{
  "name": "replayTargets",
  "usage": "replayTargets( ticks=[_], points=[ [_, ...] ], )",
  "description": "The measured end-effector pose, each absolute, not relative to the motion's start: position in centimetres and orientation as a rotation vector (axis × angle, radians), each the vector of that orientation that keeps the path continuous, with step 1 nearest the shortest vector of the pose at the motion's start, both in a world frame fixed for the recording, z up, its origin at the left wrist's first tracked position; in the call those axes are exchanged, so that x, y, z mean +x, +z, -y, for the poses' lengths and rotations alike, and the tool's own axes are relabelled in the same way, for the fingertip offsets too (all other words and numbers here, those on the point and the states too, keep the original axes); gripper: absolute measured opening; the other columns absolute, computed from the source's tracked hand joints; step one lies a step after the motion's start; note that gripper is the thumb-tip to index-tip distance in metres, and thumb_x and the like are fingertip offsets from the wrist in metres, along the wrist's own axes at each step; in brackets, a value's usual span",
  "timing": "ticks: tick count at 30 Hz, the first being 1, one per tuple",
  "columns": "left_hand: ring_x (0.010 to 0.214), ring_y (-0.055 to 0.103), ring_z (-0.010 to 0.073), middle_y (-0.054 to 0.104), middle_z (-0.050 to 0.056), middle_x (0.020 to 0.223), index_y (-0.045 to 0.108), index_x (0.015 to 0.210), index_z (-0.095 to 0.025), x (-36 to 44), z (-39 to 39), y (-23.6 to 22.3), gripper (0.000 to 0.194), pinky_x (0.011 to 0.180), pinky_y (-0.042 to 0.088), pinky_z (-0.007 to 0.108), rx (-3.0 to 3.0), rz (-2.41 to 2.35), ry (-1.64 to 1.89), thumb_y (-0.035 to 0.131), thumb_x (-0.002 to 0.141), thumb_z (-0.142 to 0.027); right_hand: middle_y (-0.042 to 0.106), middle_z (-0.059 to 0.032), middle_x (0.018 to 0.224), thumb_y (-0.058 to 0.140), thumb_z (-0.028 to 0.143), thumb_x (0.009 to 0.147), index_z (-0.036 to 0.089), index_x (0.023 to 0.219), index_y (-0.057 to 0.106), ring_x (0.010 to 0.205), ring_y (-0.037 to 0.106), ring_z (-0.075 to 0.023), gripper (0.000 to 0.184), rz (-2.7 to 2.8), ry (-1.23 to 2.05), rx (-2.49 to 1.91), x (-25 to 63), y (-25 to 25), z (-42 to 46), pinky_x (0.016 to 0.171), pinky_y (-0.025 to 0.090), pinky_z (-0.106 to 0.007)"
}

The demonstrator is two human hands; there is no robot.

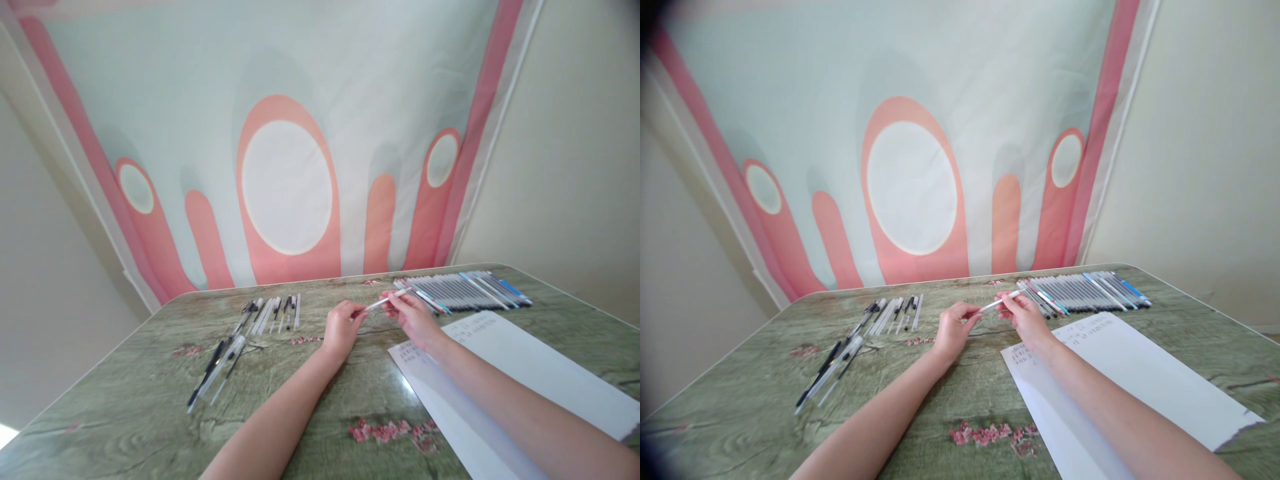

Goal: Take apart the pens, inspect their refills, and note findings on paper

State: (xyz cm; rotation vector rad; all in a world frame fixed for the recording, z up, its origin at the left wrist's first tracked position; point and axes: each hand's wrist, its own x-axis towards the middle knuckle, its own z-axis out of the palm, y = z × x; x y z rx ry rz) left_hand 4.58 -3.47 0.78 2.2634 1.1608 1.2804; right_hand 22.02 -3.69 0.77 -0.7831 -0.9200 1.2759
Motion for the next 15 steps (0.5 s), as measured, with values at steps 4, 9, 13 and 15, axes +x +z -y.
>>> replayTargets(
  ticks=[4, 9, 13, 15],
  points=[
    [0.069, 0.054, 0.0122, 0.06, 0.003, 0.076, 0.062, 0.086, -0.017, 4.39, 3.62, 0.95, 0.015, 0.067, 0.043, 0.024, 2.366, -1.132, 1.253, 0.052, 0.077, -0.025, 0.058, -0.0004, 0.064, 0.068, 0.04, 0.061, 0.016, 0.07, 0.06, 0.054, 0.051, -0.0095, 0.027, 0.887, 1.235, -0.909, 22.1, 0.28, 3.51, 0.047, 0.043, -0.021],
    [0.073, 0.054, 0.0126, 0.059, 0.003, 0.079, 0.059, 0.089, -0.018, 4.26, 3.75, 1.02, 0.015, 0.068, 0.043, 0.024, 2.465, -1.122, 1.217, 0.05, 0.079, -0.025, 0.051, 0.0033, 0.051, 0.067, 0.047, 0.059, 0.016, 0.06, 0.05, 0.04, 0.04, -0.0058, 0.034, 0.866, 1.2, -1.021, 21.94, -0.03, 3.59, 0.036, 0.034, -0.019],
    [0.074, 0.054, 0.0129, 0.059, 0.004, 0.08, 0.059, 0.091, -0.018, 4.22, 3.83, 1.07, 0.018, 0.069, 0.043, 0.024, 2.526, -1.121, 1.185, 0.048, 0.081, -0.026, 0.047, 0.0051, 0.048, 0.067, 0.045, 0.059, 0.017, 0.059, 0.046, 0.038, 0.037, -0.0049, 0.035, 0.896, 1.187, -1.045, 21.81, -0.09, 3.81, 0.034, 0.031, -0.018],
    [0.075, 0.054, 0.0131, 0.059, 0.004, 0.08, 0.059, 0.093, -0.018, 4.24, 3.92, 1.06, 0.019, 0.069, 0.043, 0.024, 2.569, -1.108, 1.158, 0.046, 0.082, -0.027, 0.046, 0.0053, 0.048, 0.066, 0.045, 0.06, 0.017, 0.059, 0.045, 0.038, 0.036, -0.0048, 0.035, 0.902, 1.176, -1.055, 21.79, -0.05, 3.88, 0.034, 0.03, -0.018]
  ],
)
